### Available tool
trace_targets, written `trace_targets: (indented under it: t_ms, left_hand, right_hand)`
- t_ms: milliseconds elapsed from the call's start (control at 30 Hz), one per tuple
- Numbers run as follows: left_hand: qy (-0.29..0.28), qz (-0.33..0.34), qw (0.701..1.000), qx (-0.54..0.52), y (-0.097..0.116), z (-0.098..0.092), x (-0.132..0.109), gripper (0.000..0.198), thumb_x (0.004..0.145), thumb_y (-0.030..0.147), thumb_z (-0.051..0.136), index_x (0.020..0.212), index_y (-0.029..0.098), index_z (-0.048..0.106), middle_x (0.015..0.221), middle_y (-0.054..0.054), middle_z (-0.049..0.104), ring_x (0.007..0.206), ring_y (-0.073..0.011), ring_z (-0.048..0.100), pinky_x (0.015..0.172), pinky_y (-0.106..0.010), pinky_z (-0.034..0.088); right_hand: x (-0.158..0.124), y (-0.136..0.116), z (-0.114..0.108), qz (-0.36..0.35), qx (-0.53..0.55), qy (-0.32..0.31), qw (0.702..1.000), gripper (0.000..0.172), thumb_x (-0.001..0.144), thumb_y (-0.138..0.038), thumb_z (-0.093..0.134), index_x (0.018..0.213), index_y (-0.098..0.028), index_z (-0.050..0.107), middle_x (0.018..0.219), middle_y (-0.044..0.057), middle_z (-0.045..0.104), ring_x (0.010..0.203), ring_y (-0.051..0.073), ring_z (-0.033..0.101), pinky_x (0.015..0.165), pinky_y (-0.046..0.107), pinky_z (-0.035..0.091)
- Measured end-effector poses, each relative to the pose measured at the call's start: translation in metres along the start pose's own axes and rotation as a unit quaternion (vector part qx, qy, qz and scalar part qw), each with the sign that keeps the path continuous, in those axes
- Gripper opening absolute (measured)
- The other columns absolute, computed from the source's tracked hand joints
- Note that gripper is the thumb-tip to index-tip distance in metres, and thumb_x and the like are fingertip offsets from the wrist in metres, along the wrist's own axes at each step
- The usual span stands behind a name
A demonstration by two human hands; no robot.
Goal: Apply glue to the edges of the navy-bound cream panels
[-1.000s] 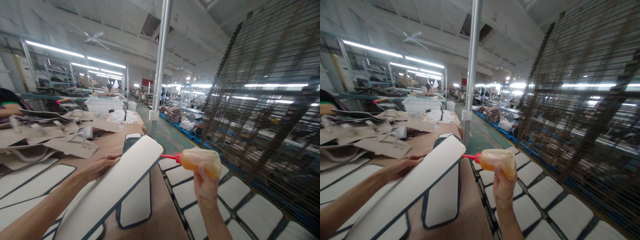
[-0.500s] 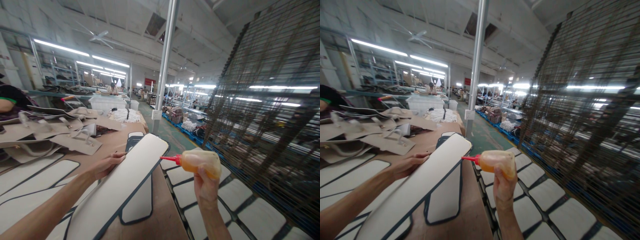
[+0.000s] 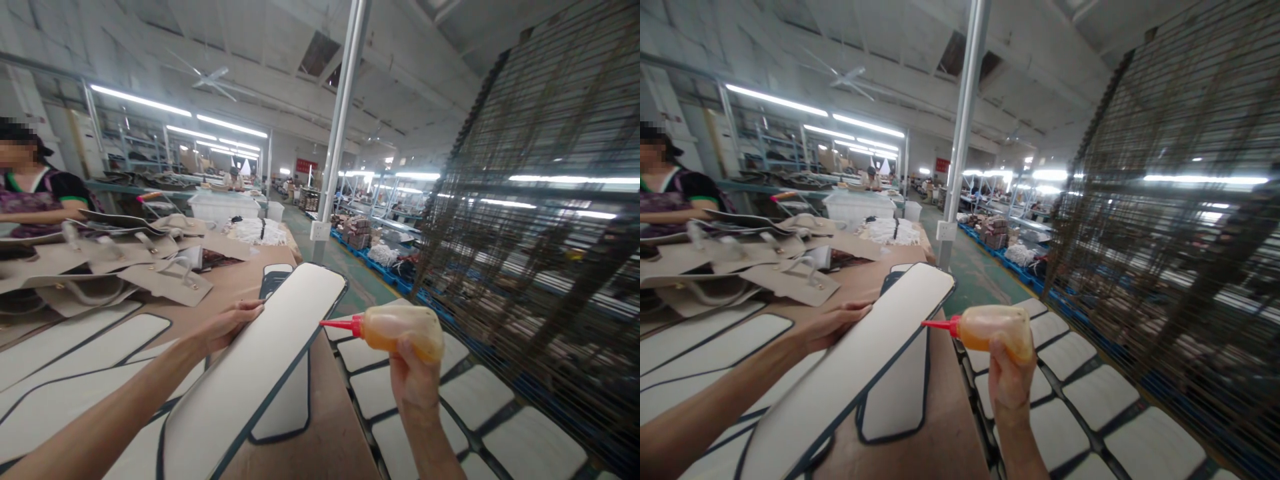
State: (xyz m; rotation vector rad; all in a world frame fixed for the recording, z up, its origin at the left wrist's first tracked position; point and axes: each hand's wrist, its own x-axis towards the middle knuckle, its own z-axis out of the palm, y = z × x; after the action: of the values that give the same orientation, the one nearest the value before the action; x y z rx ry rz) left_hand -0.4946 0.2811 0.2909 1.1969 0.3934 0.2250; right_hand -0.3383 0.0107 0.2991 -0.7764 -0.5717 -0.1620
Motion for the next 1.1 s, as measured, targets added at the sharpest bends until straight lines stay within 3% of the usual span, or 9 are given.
trace_targets:
  t_ms: [400, 867, 1100]
  left_hand:
    - [-0.003, 0.01, 1.0, -0.001, 0.008, 0.012, 0.003, 0.066, 0.058, 0.03, 0.083, 0.118, 0.015, 0.06, 0.087, -0.007, 0.072, 0.07, -0.0201, 0.068, 0.059, -0.025, 0.053]
    - [0.003, 0.003, 1.0, -0.014, 0.014, 0.011, 0.015, 0.042, 0.067, 0.021, 0.075, 0.107, 0.013, 0.064, 0.084, -0.009, 0.072, 0.065, -0.019, 0.067, 0.059, -0.027, 0.054]
    - [0.036, -0.003, 0.999, -0.005, 0.018, 0.018, 0.014, 0.035, 0.071, 0.019, 0.071, 0.104, 0.011, 0.064, 0.08, -0.009, 0.072, 0.064, -0.0204, 0.067, 0.058, -0.029, 0.055]
  right_hand:
    - [-0.008, -0.005, 0.006, -0.002, -0.009, -0.029, 1.0, 0.027, 0.062, -0.023, 0.077, 0.088, -0.022, 0.07, 0.081, 0.003, 0.067, 0.074, 0.021, 0.065, 0.069, 0.033, 0.057]
    - [-0.016, -0.006, 0.0, 0.06, 0.003, 0.002, 0.998, 0.031, 0.055, -0.023, 0.081, 0.083, -0.02, 0.069, 0.079, 0.004, 0.066, 0.078, 0.019, 0.065, 0.072, 0.029, 0.055]
    - [-0.021, -0.006, -0.002, 0.079, 0.013, -0.011, 0.997, 0.032, 0.056, -0.024, 0.081, 0.086, -0.02, 0.069, 0.079, 0.004, 0.066, 0.078, 0.02, 0.065, 0.072, 0.028, 0.056]
